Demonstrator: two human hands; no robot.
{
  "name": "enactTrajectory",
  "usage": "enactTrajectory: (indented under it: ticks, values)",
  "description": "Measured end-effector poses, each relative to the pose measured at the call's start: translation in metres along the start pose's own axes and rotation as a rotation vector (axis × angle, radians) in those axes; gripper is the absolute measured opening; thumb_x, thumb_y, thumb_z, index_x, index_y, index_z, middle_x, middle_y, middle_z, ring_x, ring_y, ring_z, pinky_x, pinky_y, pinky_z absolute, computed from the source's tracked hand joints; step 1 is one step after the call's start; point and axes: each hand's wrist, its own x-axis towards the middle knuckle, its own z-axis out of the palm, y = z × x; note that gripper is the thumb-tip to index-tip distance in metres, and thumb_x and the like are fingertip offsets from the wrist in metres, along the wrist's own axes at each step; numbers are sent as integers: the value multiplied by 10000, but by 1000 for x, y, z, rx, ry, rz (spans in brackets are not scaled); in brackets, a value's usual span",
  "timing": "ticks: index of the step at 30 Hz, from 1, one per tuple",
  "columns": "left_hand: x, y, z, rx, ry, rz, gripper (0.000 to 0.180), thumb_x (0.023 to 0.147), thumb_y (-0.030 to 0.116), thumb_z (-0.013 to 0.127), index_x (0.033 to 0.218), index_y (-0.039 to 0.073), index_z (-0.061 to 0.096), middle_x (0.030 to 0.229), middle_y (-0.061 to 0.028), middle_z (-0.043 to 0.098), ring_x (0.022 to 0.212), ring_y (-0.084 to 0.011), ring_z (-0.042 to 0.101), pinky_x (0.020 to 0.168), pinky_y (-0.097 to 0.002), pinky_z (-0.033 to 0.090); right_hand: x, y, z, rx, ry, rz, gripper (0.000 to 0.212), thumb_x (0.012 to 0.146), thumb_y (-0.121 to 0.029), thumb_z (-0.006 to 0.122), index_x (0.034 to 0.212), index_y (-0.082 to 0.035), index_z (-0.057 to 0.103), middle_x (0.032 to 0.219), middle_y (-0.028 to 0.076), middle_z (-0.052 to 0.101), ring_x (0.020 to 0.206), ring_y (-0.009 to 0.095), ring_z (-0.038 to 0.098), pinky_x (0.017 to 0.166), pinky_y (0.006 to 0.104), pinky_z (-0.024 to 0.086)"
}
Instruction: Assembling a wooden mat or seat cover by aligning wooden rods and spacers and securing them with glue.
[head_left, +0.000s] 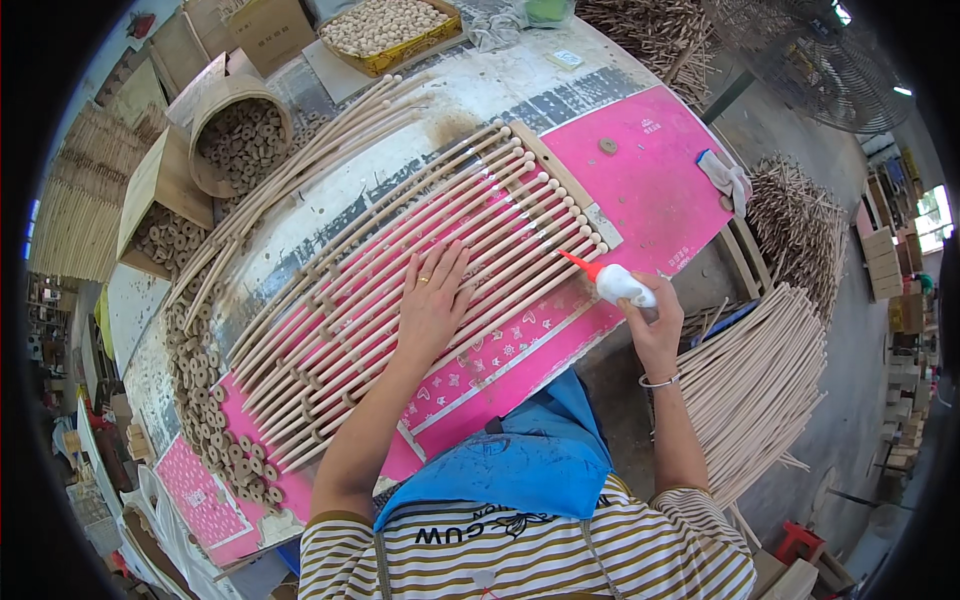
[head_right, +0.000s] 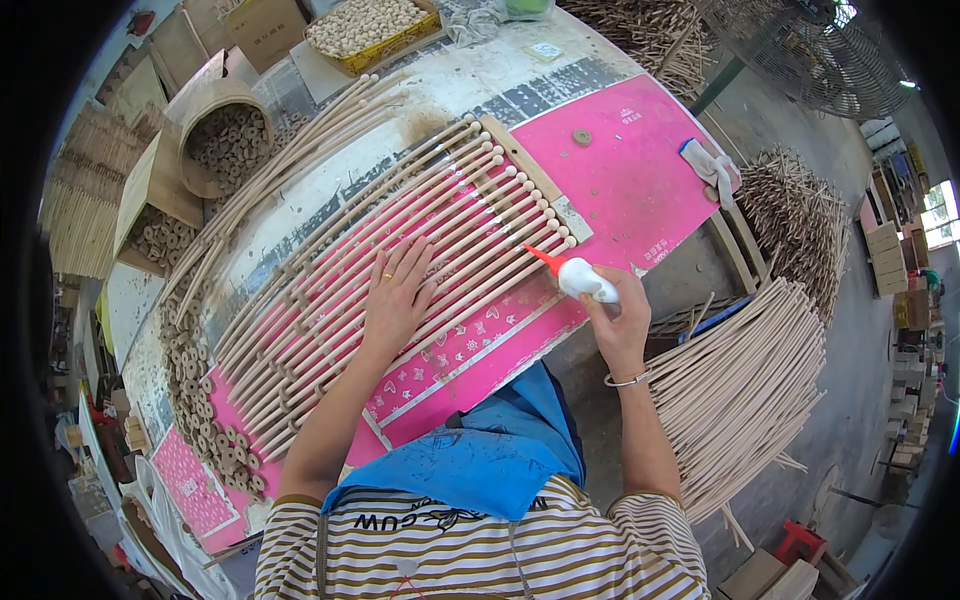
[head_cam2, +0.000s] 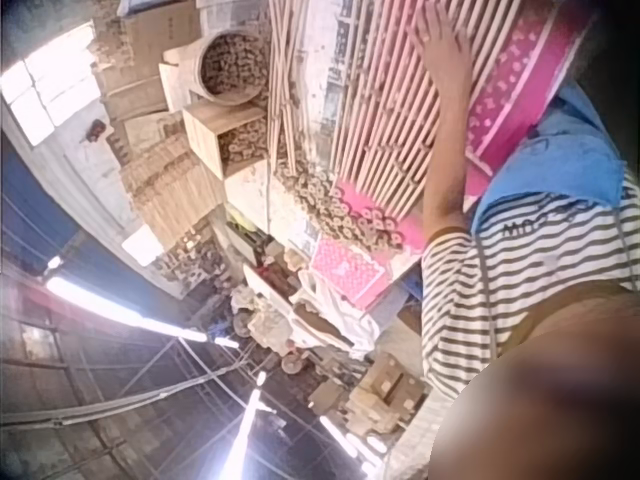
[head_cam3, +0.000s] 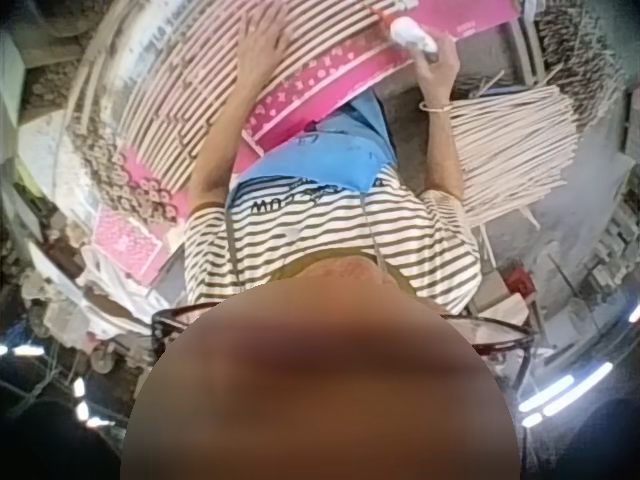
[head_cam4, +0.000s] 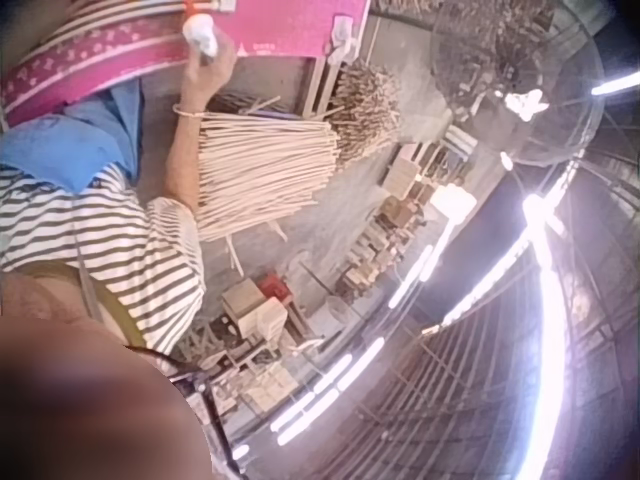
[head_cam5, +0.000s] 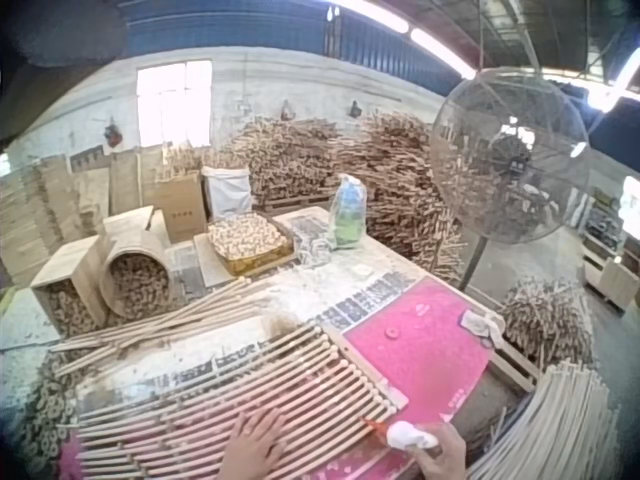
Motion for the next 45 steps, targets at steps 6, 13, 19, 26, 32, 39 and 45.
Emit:
enactTrajectory:
  ticks: [6, 13, 19, 26, 32, 39, 45]
  values:
    - [0, 0, 0, -3, 1, 0, 550, 985, 270, 618, 1492, 88, 507, 1568, -66, 469, 1476, -253, 386, 1255, -505, 217, -4, -1, 1, -40, -44, -22, 364, 805, -17, 794, 1149, -30, 677, 1070, 119, 685, 969, 263, 667, 850, 352, 520]
    - [0, 1, -1, 8, 6, 4, 547, 988, 271, 611, 1493, 90, 505, 1568, -63, 469, 1471, -253, 392, 1259, -498, 213, -8, 0, 3, -49, -41, -56, 359, 810, -26, 792, 1149, -32, 676, 1062, 120, 681, 968, 260, 663, 844, 349, 521]
    - [0, 0, 0, 17, 0, 4, 544, 994, 277, 605, 1495, 91, 503, 1570, -62, 467, 1470, -253, 393, 1261, -496, 212, -10, -3, -7, -3, -6, 13, 367, 800, -19, 793, 1148, -33, 675, 1070, 119, 674, 967, 260, 658, 832, 344, 517]
    - [0, -1, 2, 31, 13, 11, 545, 991, 283, 611, 1492, 94, 508, 1567, -58, 471, 1469, -253, 395, 1259, -497, 218, -15, -3, -7, -76, -30, -57, 364, 795, 1, 788, 1140, -42, 680, 1036, 118, 668, 929, 260, 647, 807, 346, 510]
    - [-1, 0, 2, 26, 18, 12, 543, 985, 272, 619, 1487, 94, 514, 1564, -57, 475, 1465, -249, 401, 1258, -495, 221, -18, -2, -7, -50, -3, -30, 364, 788, -2, 792, 1133, -43, 683, 1032, 116, 669, 935, 259, 648, 817, 347, 506]
    - [-1, -1, 3, 42, 29, 17, 541, 985, 275, 618, 1486, 95, 516, 1565, -54, 475, 1459, -247, 409, 1258, -483, 225, -25, -3, -9, -26, -8, -26, 378, 790, -12, 796, 1148, -45, 676, 1042, 116, 669, 941, 258, 650, 823, 347, 509]
    - [-2, -1, 2, 45, 31, 19, 539, 992, 285, 608, 1488, 97, 513, 1560, -55, 479, 1459, -246, 409, 1258, -481, 225, -31, -2, -17, -28, 14, 3, 389, 793, -13, 793, 1161, -43, 671, 1049, 114, 667, 949, 254, 649, 825, 349, 512]
